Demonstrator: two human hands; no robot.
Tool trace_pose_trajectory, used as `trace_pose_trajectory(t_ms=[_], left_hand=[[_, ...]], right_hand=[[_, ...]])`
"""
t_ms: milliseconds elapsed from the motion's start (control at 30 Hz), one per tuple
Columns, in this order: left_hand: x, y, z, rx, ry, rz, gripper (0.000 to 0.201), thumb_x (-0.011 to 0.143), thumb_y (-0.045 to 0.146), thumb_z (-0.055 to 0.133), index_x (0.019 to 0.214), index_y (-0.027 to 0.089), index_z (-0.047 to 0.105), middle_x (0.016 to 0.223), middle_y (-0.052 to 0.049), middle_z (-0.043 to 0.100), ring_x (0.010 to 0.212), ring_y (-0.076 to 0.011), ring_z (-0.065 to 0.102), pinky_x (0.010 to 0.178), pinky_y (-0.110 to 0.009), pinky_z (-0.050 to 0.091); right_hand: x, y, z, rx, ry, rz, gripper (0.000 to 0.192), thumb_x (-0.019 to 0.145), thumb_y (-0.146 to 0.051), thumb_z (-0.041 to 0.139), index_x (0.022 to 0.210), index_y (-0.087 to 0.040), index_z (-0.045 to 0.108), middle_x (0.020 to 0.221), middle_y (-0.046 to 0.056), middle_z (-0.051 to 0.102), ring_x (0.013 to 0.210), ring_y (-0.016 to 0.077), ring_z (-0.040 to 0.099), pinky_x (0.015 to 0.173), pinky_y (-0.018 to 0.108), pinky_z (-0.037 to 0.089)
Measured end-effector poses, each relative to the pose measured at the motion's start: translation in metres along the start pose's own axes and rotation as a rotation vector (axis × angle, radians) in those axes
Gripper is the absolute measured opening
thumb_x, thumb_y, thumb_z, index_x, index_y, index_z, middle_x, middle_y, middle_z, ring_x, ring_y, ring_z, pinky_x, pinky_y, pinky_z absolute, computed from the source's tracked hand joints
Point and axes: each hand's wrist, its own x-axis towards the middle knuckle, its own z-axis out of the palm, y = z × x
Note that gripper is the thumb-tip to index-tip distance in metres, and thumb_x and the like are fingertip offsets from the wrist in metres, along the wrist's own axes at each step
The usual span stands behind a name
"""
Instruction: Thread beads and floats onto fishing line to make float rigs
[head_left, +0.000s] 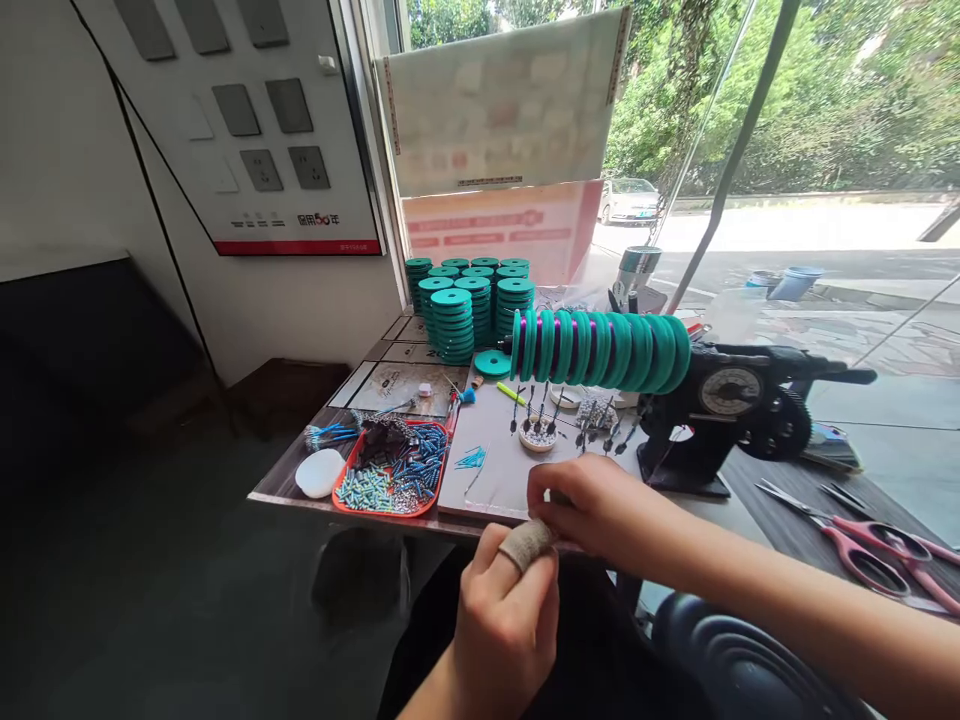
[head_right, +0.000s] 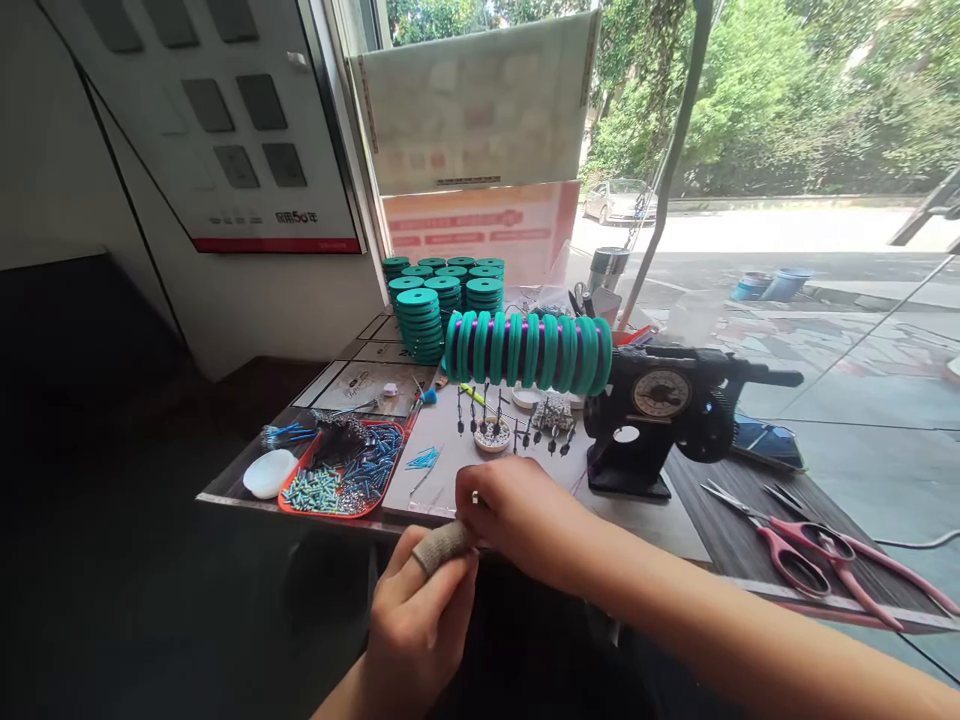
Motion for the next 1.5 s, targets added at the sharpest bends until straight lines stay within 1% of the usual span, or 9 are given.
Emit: trace_pose_trajectory(t_ms=[133, 333, 600, 700, 867, 1000, 1233, 1367, 1500], left_hand=[[0.003, 0.003, -0.003, -0.192, -0.046, -0.185, 0.019, 0.079, 0.014, 0.056, 0.079, 0.022, 0.073, 0.079, -0.009, 0.067, 0.077, -0.0227, 0.056, 0.072, -0.032, 0.043], [0.004, 0.004, 0.002, -0.972, -0.231, -0.933, 0.004, 0.063, 0.015, 0.066, 0.059, 0.014, 0.065, 0.069, -0.002, 0.06, 0.059, -0.0097, 0.046, 0.051, -0.019, 0.03], [0.004, 0.007, 0.007, -1.304, -0.204, -1.271, 0.017, 0.046, 0.013, 0.08, 0.057, 0.012, 0.066, 0.065, -0.002, 0.065, 0.063, -0.0107, 0.057, 0.061, -0.02, 0.041], [0.004, 0.008, 0.007, -1.311, -0.204, -1.297, 0.017, 0.047, 0.013, 0.08, 0.057, 0.012, 0.066, 0.062, -0.001, 0.063, 0.057, -0.0076, 0.053, 0.056, -0.017, 0.038], [0.0, 0.008, 0.011, -1.262, -0.234, -1.341, 0.019, 0.047, 0.014, 0.081, 0.059, 0.011, 0.066, 0.064, 0.0, 0.059, 0.058, -0.006, 0.049, 0.05, -0.015, 0.032], [0.003, 0.009, 0.011, -1.036, -0.291, -1.219, 0.011, 0.054, 0.016, 0.074, 0.06, 0.014, 0.065, 0.067, 0.001, 0.055, 0.061, -0.0083, 0.046, 0.054, -0.018, 0.031], [0.002, 0.015, 0.008, -0.286, -0.278, -0.6, 0.009, 0.072, 0.019, 0.06, 0.063, 0.017, 0.062, 0.075, -0.002, 0.05, 0.067, -0.0154, 0.048, 0.06, -0.025, 0.037], [-0.007, 0.012, 0.009, -0.039, -0.236, -0.333, 0.012, 0.077, 0.016, 0.053, 0.07, 0.017, 0.063, 0.08, -0.005, 0.052, 0.074, -0.0184, 0.054, 0.066, -0.027, 0.042], [-0.011, 0.009, 0.007, -0.005, -0.207, -0.335, 0.012, 0.077, 0.016, 0.054, 0.069, 0.017, 0.063, 0.076, -0.005, 0.051, 0.067, -0.0171, 0.053, 0.058, -0.026, 0.041]], right_hand=[[-0.009, 0.001, 0.001, -0.023, 0.049, -0.018, 0.014, 0.077, -0.012, 0.054, 0.071, -0.018, 0.064, 0.055, -0.002, 0.06, 0.049, 0.0106, 0.051, 0.048, 0.019, 0.035], [-0.076, 0.034, 0.028, -0.247, 0.516, -0.421, 0.024, 0.083, -0.013, 0.051, 0.099, -0.026, 0.064, 0.075, 0.005, 0.068, 0.063, 0.0171, 0.061, 0.062, 0.029, 0.045], [-0.098, 0.047, 0.074, -0.335, 0.463, -0.617, 0.036, 0.081, -0.001, 0.049, 0.11, -0.017, 0.063, 0.073, 0.005, 0.071, 0.059, 0.0173, 0.06, 0.059, 0.033, 0.047], [-0.096, 0.047, 0.082, -0.053, 0.511, -0.519, 0.038, 0.081, -0.005, 0.05, 0.113, -0.021, 0.063, 0.081, 0.006, 0.071, 0.066, 0.0188, 0.06, 0.066, 0.034, 0.047], [-0.096, 0.04, 0.089, 0.83, 0.397, 0.089, 0.01, 0.078, -0.019, 0.064, 0.077, -0.027, 0.07, 0.072, 0.0, 0.064, 0.066, 0.0141, 0.055, 0.063, 0.024, 0.041], [-0.095, 0.035, 0.095, 1.126, 0.208, 0.332, 0.019, 0.077, -0.038, 0.065, 0.071, -0.02, 0.064, 0.056, -0.003, 0.05, 0.053, 0.0102, 0.044, 0.05, 0.021, 0.034], [-0.097, 0.027, 0.099, 1.397, 0.004, 0.471, 0.034, 0.065, -0.049, 0.066, 0.063, -0.018, 0.051, 0.045, -0.008, 0.037, 0.042, 0.0071, 0.031, 0.044, 0.02, 0.026], [-0.099, 0.016, 0.088, 0.842, 0.157, 0.232, 0.016, 0.075, -0.027, 0.06, 0.064, -0.016, 0.057, 0.061, -0.001, 0.051, 0.057, 0.0107, 0.045, 0.053, 0.02, 0.034], [-0.087, -0.001, 0.065, 0.195, 0.195, -0.161, 0.024, 0.081, -0.011, 0.042, 0.065, -0.015, 0.06, 0.061, 0.004, 0.056, 0.053, 0.0114, 0.047, 0.049, 0.02, 0.033]])
